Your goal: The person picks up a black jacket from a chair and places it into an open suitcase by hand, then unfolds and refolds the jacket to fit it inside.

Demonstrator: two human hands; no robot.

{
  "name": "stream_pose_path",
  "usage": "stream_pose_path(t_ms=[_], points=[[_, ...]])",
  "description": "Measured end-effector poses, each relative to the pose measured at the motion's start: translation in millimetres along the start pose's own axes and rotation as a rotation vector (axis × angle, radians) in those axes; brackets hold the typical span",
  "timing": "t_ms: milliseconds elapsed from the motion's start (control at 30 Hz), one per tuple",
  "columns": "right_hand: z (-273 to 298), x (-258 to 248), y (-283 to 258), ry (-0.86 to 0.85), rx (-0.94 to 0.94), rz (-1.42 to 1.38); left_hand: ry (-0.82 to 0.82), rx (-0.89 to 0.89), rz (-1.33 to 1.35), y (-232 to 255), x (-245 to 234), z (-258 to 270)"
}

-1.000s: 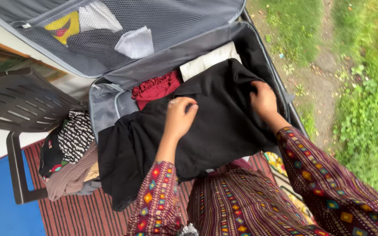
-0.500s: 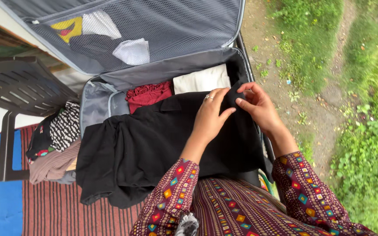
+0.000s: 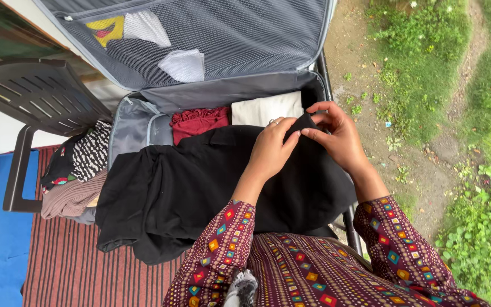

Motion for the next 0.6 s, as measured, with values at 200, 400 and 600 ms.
stream_pose_path(t_ms=[200,400,600], points=[[4.0,8.3,-50.1,0.028,-0.571,0.632,-0.046,0.073,0.131,5.4,-8.5,-2.9],[-7.6,17.0,16.8,-0.256,0.072,0.294,0.032,-0.095,0.184,-11.9,-14.4,-4.3],[-6.7,21.6,7.8,-0.083,-0.094,0.382,0.101,-0.120,0.180,-8.3,-21.1,-2.4]])
Point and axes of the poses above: each hand's wrist, its own z-axis away from the middle knuckle, its own x-axis out of the palm, y = z × x, the point moved 8 cm from there along -z, towards the middle knuckle, and after that the axes turned 10 degrees about z, right-handed, at the moved point
